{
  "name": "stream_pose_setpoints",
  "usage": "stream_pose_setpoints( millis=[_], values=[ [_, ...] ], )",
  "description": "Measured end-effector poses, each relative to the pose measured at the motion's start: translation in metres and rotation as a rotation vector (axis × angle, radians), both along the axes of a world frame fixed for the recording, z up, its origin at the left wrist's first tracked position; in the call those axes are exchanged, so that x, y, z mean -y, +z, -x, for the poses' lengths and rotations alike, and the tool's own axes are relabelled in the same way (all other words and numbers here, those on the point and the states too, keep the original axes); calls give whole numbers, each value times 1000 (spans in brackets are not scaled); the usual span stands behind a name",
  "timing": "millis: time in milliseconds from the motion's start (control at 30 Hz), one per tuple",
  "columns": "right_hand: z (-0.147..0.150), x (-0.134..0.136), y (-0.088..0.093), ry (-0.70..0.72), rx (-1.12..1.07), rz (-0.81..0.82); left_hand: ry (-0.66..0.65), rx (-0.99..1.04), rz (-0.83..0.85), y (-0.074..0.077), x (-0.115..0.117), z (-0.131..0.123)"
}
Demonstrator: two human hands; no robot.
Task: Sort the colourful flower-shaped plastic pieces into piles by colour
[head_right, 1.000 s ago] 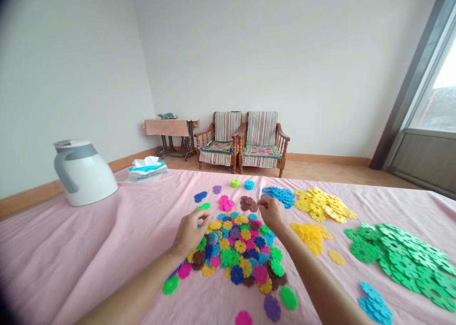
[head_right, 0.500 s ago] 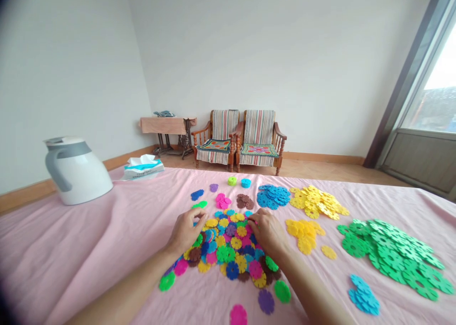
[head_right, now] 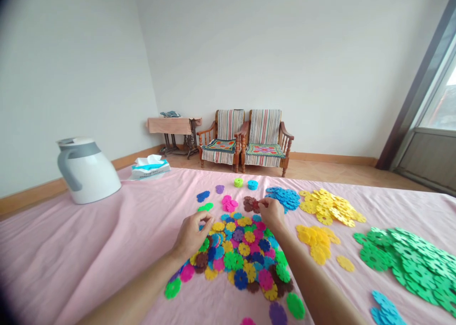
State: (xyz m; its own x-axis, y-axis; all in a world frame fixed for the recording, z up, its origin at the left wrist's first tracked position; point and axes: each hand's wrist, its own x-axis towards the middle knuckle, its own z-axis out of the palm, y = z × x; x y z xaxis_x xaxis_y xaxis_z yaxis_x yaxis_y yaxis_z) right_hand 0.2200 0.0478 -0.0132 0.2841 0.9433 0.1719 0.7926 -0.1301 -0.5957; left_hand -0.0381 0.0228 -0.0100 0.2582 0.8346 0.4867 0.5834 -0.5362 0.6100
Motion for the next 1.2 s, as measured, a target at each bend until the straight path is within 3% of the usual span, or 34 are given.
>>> stream_pose_setpoints(
  millis=[200,500,633,833,1200],
  values=[
    [-18,17,-6,43,-57,-56,16,-4,4,-2,-2,0],
    [-31,99,9,240,-100,-25,23,3,-12,-1,-1,0],
    [-36,123,10,287,-50,36,29,7,-16,-1,-2,0],
    [-39,126,3,327,-15,147,15,22,-23,-4,-4,0],
    [-43,121,1,322,-108,139,8,28,-9,-1,-3,0]
  ],
)
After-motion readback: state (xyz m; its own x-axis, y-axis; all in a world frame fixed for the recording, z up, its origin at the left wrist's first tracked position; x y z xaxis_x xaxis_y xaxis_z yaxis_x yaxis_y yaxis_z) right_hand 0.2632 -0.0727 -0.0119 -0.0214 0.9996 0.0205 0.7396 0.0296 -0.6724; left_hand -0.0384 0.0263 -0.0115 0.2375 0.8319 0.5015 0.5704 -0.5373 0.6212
